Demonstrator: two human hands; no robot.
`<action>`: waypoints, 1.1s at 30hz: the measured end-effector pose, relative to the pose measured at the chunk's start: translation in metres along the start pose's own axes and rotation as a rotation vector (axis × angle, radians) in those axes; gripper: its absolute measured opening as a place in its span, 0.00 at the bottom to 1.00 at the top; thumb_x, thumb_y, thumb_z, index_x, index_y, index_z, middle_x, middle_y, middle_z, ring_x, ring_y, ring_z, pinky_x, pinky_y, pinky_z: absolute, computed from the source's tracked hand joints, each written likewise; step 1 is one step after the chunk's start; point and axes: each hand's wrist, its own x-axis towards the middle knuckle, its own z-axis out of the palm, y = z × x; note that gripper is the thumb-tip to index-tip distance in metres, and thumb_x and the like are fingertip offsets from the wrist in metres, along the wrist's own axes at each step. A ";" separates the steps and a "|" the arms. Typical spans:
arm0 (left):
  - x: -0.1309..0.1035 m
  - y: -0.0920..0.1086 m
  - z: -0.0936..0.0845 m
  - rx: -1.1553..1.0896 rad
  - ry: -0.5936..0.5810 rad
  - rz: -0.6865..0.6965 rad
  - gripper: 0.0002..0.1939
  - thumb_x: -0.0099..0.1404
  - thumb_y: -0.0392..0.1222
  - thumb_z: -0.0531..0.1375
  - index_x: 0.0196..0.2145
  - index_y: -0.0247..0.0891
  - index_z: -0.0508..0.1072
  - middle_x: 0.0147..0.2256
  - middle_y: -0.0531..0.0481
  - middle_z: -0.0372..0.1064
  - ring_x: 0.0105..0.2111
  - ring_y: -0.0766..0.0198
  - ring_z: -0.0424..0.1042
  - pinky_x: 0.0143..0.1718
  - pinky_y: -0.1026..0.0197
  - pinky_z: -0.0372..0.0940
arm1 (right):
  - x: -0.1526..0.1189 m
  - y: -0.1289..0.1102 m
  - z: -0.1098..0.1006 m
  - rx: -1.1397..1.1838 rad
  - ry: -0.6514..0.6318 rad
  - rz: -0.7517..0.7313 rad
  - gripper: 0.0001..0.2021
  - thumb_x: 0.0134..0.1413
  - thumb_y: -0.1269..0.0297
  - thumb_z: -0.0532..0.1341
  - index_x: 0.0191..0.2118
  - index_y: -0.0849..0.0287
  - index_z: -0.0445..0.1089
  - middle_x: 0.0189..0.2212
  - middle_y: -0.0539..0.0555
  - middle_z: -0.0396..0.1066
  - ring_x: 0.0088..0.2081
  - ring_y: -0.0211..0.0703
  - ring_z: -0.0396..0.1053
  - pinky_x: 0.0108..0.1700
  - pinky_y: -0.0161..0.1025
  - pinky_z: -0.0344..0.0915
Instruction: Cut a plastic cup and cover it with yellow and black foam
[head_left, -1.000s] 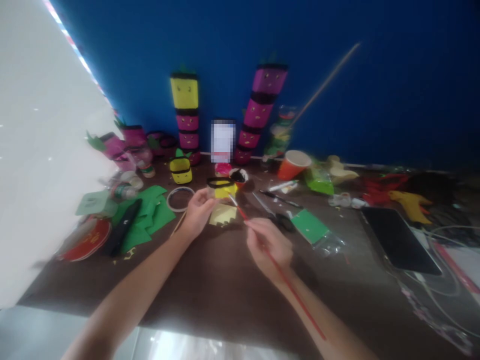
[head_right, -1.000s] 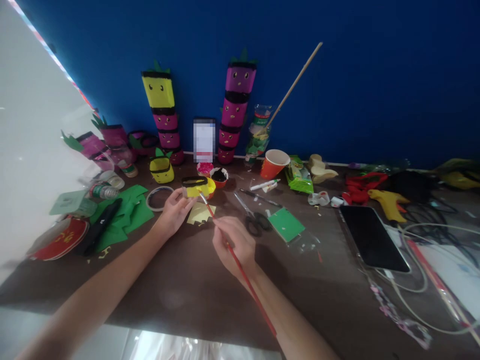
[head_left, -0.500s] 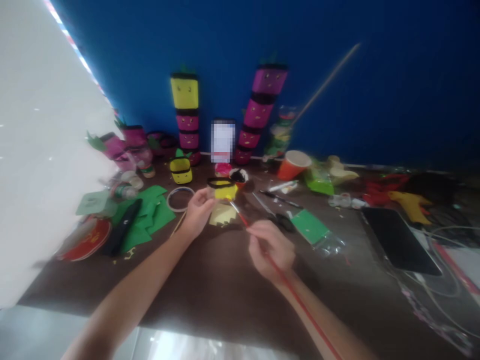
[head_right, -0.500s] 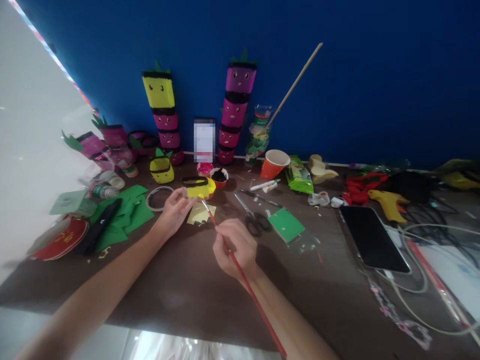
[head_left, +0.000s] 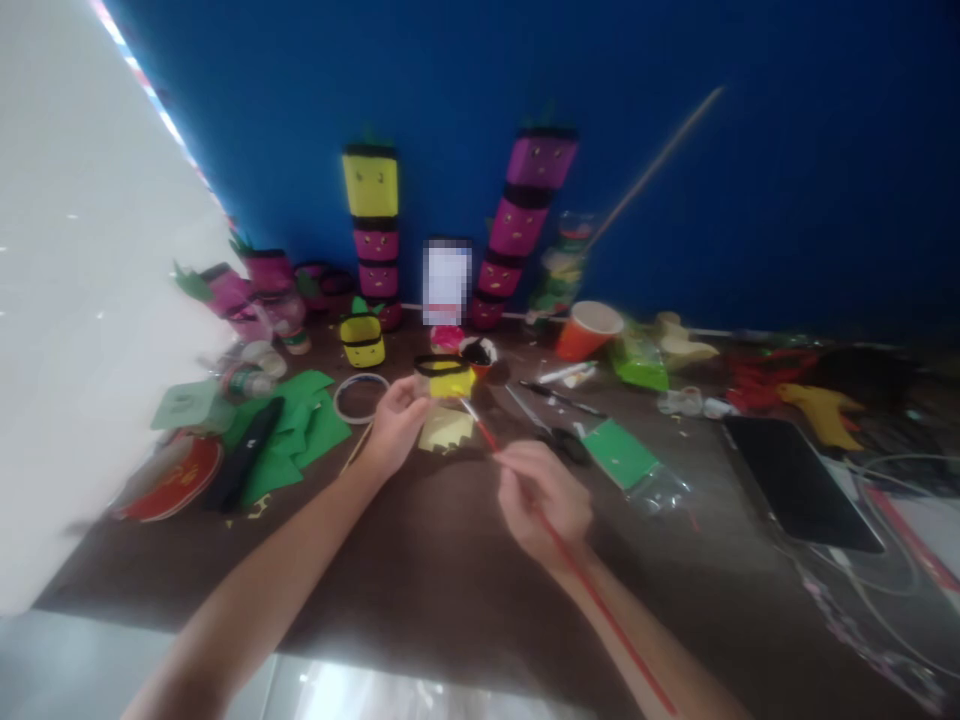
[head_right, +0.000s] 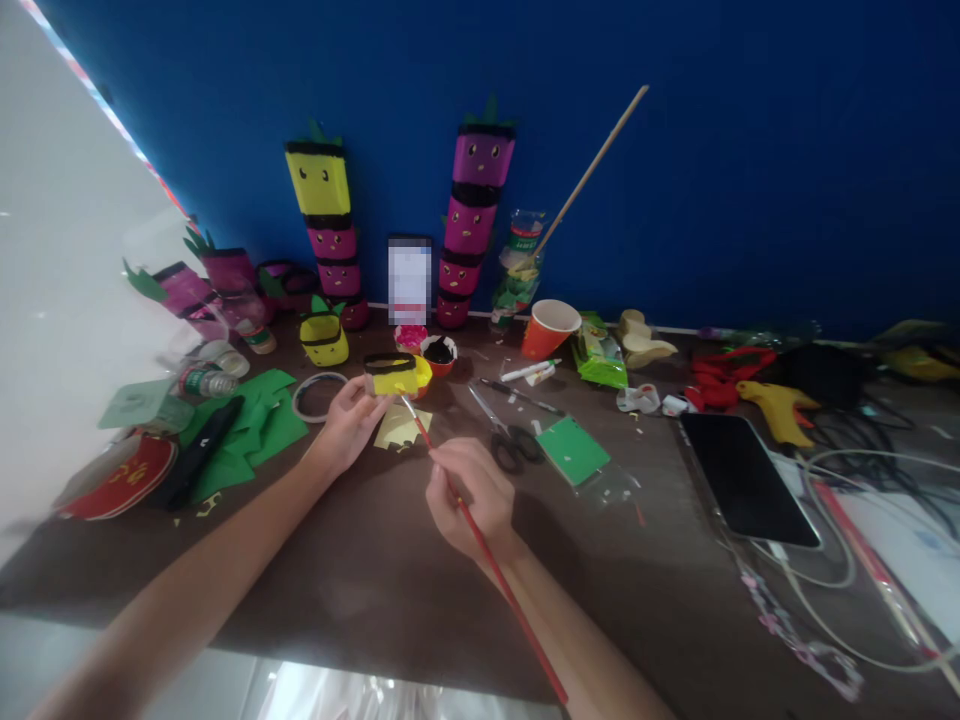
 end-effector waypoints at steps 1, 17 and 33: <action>0.000 0.000 0.000 0.001 0.001 0.000 0.21 0.41 0.43 0.71 0.33 0.38 0.71 0.33 0.53 0.73 0.37 0.64 0.73 0.52 0.54 0.62 | 0.000 0.000 0.000 -0.007 -0.005 0.007 0.09 0.48 0.78 0.57 0.35 0.60 0.68 0.28 0.56 0.72 0.32 0.42 0.71 0.33 0.41 0.71; 0.000 0.000 -0.001 0.020 0.001 -0.008 0.20 0.42 0.42 0.71 0.33 0.38 0.71 0.33 0.53 0.72 0.37 0.65 0.72 0.51 0.56 0.62 | -0.001 0.001 0.000 0.052 -0.031 -0.032 0.11 0.47 0.79 0.57 0.36 0.60 0.69 0.29 0.56 0.71 0.32 0.43 0.71 0.34 0.42 0.71; -0.001 0.000 -0.003 0.017 -0.007 -0.010 0.21 0.40 0.41 0.72 0.33 0.38 0.72 0.34 0.53 0.72 0.38 0.65 0.71 0.50 0.57 0.62 | -0.002 0.002 0.004 0.005 -0.002 -0.039 0.13 0.47 0.81 0.58 0.39 0.60 0.68 0.31 0.56 0.72 0.34 0.42 0.72 0.35 0.40 0.71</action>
